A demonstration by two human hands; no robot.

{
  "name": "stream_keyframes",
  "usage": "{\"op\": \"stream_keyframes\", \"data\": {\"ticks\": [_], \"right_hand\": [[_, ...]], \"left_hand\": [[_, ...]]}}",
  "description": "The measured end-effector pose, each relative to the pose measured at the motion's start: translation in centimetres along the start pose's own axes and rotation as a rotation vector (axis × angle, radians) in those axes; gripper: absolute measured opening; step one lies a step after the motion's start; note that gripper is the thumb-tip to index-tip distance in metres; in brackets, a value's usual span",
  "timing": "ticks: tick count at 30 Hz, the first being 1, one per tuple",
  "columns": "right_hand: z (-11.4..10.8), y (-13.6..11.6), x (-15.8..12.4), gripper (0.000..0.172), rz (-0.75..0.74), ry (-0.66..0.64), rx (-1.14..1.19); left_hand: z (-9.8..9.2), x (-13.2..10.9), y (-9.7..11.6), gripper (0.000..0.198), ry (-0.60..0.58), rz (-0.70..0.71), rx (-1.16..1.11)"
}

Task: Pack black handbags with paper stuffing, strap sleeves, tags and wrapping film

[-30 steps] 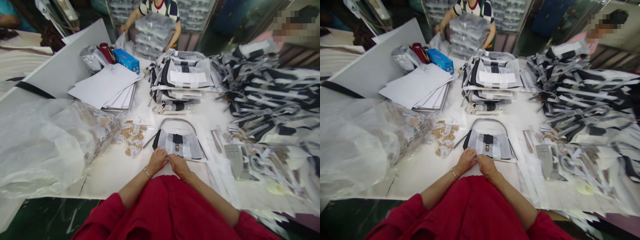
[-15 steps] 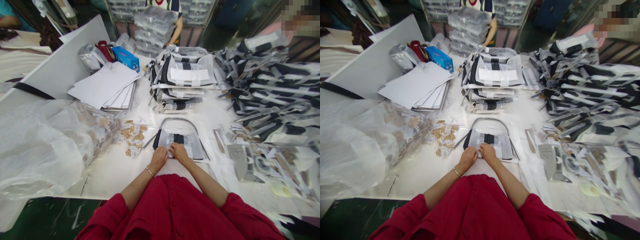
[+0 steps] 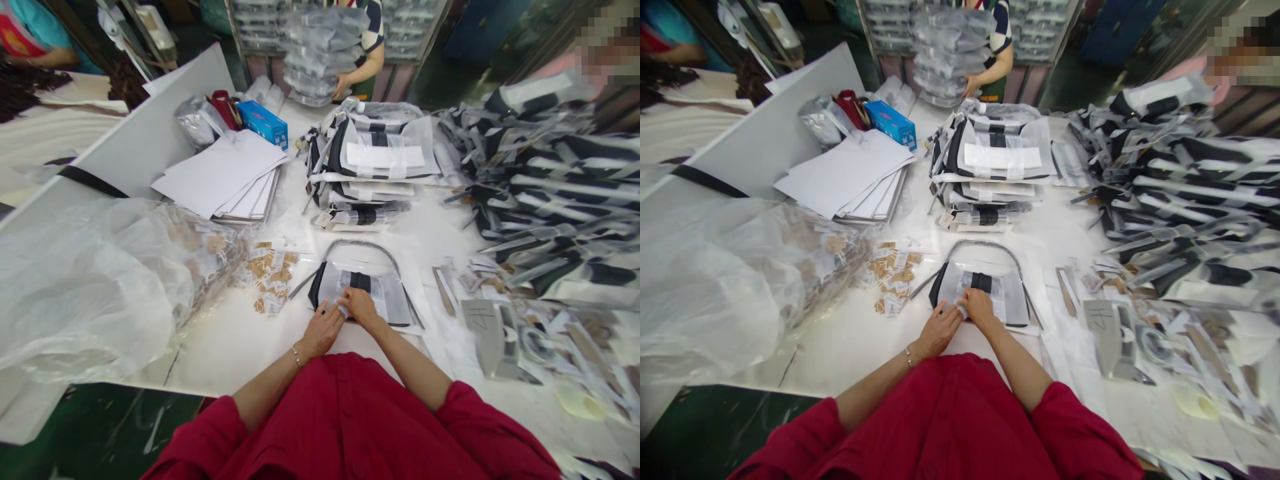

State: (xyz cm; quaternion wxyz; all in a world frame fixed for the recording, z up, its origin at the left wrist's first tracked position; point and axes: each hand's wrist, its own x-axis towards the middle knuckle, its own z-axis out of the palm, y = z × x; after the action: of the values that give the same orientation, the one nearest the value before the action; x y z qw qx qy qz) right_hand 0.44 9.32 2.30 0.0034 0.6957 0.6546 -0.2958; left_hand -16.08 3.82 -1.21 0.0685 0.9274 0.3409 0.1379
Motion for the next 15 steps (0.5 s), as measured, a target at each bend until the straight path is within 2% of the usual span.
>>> {"op": "stream_keyframes", "data": {"ticks": [3, 6, 10, 13, 15], "right_hand": [[0.5, 0.0, -0.3, 0.015, 0.101, 0.059, 0.067], [1.1, 0.0, -0.5, 0.019, 0.145, 0.151, 0.172], [0.8, 0.7, -1.6, 0.028, 0.150, 0.176, 0.567], [-1.3, 3.2, -4.2, 0.041, 0.148, 0.301, 0.823], [-3.3, 6.7, -6.9, 0.045, 0.183, 0.458, 0.862]], "left_hand": [[-0.5, 0.4, 1.1, 0.033, -0.082, -0.086, 0.017], [-0.8, 0.6, 1.9, 0.035, -0.109, -0.122, 0.048], [-0.3, 0.1, 2.3, 0.041, -0.099, -0.142, 0.056], [0.4, -0.3, 2.4, 0.045, -0.083, -0.158, 0.072], [0.7, -0.4, 2.6, 0.048, -0.072, -0.161, 0.086]]}}
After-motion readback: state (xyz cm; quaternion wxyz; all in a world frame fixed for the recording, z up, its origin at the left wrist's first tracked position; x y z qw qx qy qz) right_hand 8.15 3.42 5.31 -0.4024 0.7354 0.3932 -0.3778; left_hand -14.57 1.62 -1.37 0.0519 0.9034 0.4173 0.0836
